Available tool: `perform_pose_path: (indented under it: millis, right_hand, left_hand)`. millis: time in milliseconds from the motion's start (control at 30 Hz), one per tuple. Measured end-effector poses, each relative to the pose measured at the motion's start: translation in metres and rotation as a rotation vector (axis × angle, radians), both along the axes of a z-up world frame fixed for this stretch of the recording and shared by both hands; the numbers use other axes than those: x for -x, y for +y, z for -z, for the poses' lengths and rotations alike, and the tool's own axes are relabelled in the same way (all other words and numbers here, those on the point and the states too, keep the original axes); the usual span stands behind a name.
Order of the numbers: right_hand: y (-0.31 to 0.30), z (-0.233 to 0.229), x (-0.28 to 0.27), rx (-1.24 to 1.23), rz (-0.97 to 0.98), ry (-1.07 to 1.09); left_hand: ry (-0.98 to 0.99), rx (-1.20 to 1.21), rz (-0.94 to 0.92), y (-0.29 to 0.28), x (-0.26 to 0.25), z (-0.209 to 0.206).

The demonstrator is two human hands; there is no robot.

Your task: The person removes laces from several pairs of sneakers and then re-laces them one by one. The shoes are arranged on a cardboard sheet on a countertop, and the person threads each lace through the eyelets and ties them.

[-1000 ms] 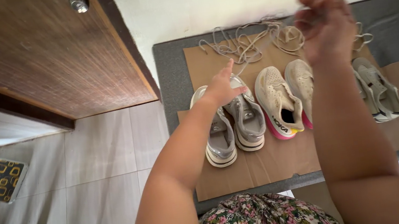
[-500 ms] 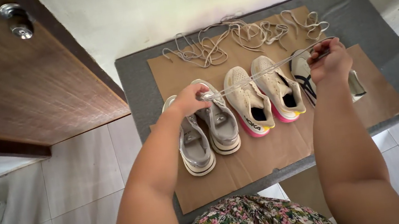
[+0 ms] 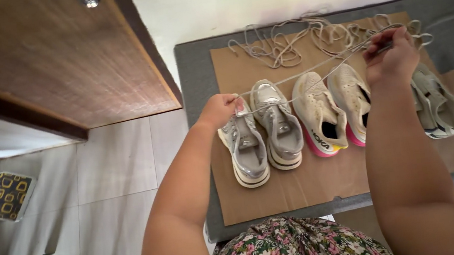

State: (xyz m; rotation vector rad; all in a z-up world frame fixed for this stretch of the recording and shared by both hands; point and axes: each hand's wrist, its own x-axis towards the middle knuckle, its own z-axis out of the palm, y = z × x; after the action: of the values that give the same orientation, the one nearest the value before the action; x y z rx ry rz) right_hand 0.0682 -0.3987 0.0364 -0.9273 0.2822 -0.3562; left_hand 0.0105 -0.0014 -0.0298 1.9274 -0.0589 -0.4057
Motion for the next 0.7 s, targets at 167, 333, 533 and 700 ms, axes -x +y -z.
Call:
perform_pose_path:
  millis: [167,333,533,700]
  right_hand:
    - [0.013,-0.020,0.009,0.000,0.017,-0.038]
    - [0.044,-0.031,0.022,0.377,-0.093,0.147]
    - [0.131,-0.035,0.052,1.141,-0.610,0.185]
    - [0.175,-0.062,0.063,0.929,-0.819,-0.239]
  left_hand:
    - [-0.003,0.114,0.047,-0.001,-0.001,0.001]
    - [-0.103,-0.276,0.171,-0.013,0.001,-0.025]
    - [-0.518,-0.014,0.157,-0.055,0.006,-0.069]
    - [-0.490,0.309,0.059,-0.057,0.011,-0.092]
